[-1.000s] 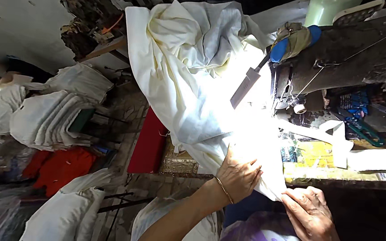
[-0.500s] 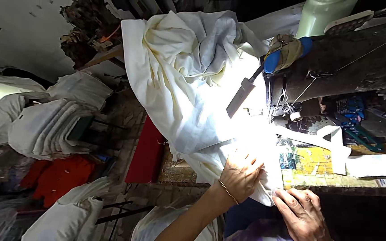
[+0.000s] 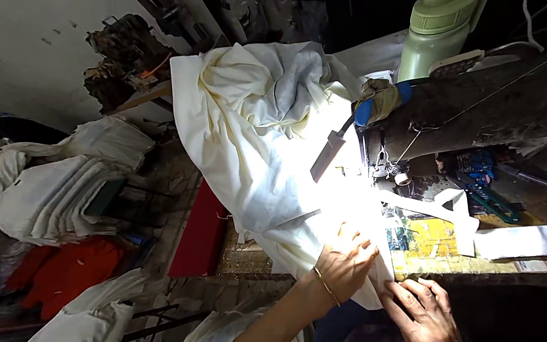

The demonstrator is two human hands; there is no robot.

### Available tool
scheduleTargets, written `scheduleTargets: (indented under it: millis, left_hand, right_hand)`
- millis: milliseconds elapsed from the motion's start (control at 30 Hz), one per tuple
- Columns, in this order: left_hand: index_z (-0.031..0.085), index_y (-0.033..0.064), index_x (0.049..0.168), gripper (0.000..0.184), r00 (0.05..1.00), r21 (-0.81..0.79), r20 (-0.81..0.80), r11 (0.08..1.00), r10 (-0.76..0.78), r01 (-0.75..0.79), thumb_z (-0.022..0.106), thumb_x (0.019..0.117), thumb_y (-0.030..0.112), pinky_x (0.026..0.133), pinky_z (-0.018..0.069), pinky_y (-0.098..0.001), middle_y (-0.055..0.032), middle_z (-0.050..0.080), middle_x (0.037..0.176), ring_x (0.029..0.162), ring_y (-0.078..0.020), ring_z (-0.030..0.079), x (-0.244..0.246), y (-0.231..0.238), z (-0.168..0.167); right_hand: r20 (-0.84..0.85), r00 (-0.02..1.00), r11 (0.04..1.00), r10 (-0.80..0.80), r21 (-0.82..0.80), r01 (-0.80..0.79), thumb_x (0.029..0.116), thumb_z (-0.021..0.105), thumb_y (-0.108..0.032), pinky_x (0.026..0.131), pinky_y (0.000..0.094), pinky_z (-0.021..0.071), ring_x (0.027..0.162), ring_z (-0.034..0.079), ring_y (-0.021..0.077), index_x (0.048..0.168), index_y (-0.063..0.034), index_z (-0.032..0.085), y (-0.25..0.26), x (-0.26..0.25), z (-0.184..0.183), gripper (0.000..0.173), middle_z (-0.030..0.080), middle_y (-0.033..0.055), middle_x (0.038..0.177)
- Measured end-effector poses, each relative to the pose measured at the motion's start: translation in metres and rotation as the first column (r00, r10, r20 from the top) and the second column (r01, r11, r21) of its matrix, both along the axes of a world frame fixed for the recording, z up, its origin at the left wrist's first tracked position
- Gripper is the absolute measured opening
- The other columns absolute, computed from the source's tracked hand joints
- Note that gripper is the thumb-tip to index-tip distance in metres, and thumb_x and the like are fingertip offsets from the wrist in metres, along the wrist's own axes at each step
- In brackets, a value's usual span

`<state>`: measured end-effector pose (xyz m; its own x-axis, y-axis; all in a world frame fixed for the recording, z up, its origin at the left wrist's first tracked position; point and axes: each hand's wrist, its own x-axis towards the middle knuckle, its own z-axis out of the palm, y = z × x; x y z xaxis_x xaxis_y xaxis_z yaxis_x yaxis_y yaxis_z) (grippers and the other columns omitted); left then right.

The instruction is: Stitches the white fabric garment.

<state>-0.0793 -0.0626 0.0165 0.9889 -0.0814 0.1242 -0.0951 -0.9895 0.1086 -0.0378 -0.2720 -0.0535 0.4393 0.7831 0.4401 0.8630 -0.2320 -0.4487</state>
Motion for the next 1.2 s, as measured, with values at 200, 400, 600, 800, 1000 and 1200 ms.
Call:
scheduleTargets:
  millis: [200,400,600,800,1000,1200]
  left_hand:
    - [0.073,0.0004,0.1,0.011,1.0,-0.228,0.005,0.974,0.012,-0.011,0.063,0.0951,0.002,0.085,0.0548,-0.0422,-0.0144,0.069,0.105,0.102,-0.0303,0.066,0.08,-0.018,0.021]
    - [0.075,0.0023,0.094,0.011,0.999,-0.249,-0.001,0.968,-0.041,0.04,0.069,0.0909,0.011,0.088,0.0484,-0.0554,-0.0166,0.071,0.101,0.108,-0.037,0.064,0.127,-0.006,-0.016]
    - [0.074,0.0052,0.096,0.008,0.992,-0.44,0.039,0.889,-0.12,0.125,0.07,0.0904,0.009,0.09,0.0504,-0.0383,-0.0074,0.069,0.098,0.102,-0.023,0.062,0.053,0.004,0.017]
    - [0.073,0.0021,0.105,0.016,0.994,-0.532,-0.075,0.846,-0.081,0.029,0.059,0.0964,0.001,0.077,0.0606,-0.0349,-0.0117,0.072,0.108,0.093,-0.0207,0.073,-0.02,-0.004,-0.018]
    - [0.075,0.0019,0.099,0.016,0.976,-0.494,0.209,0.856,-0.054,0.153,0.059,0.0974,0.003,0.072,0.0577,-0.023,-0.0102,0.076,0.1,0.081,-0.0137,0.072,-0.032,-0.014,-0.021]
    - [0.073,0.0025,0.099,0.016,0.984,-0.446,0.142,0.881,-0.105,0.159,0.057,0.0988,0.003,0.081,0.0574,-0.0277,-0.0107,0.073,0.1,0.092,-0.0196,0.071,-0.028,-0.021,-0.027]
  right_hand:
    - [0.037,0.999,0.997,-0.011,0.074,0.008,0.1006,0.051,-0.007,0.102,0.0457,0.0388,0.111,0.061,0.0229,0.109,-0.0168,0.075,0.0,0.0,-0.009,0.027,0.073,0.0014,0.112]
    - [0.086,0.995,0.99,-0.045,0.136,0.033,0.1013,0.047,-0.009,0.104,0.0447,0.0377,0.113,0.062,0.0221,0.106,-0.0182,0.075,0.002,0.0,-0.02,0.03,0.074,-0.0003,0.113]
    - [0.053,0.998,0.974,-0.039,0.227,0.026,0.103,0.046,-0.009,0.101,0.0439,0.0382,0.109,0.062,0.0209,0.105,-0.0173,0.073,0.003,0.0,-0.027,0.028,0.074,-0.0003,0.111]
    - [0.001,0.999,0.961,-0.035,0.275,0.033,0.1017,0.048,-0.011,0.105,0.0411,0.0352,0.105,0.06,0.0199,0.101,-0.0188,0.071,-0.002,-0.002,-0.03,0.024,0.071,0.0016,0.104]
    - [-0.004,0.999,0.962,-0.043,0.27,0.043,0.102,0.05,-0.014,0.101,0.0413,0.0367,0.096,0.058,0.0224,0.103,-0.0196,0.071,-0.005,-0.005,-0.029,0.021,0.061,0.0063,0.091]
    - [-0.031,0.998,0.965,-0.048,0.257,0.055,0.1027,0.05,-0.016,0.1,0.0396,0.0361,0.099,0.055,0.0219,0.105,-0.0217,0.071,-0.008,-0.006,-0.023,0.022,0.059,0.0059,0.095]
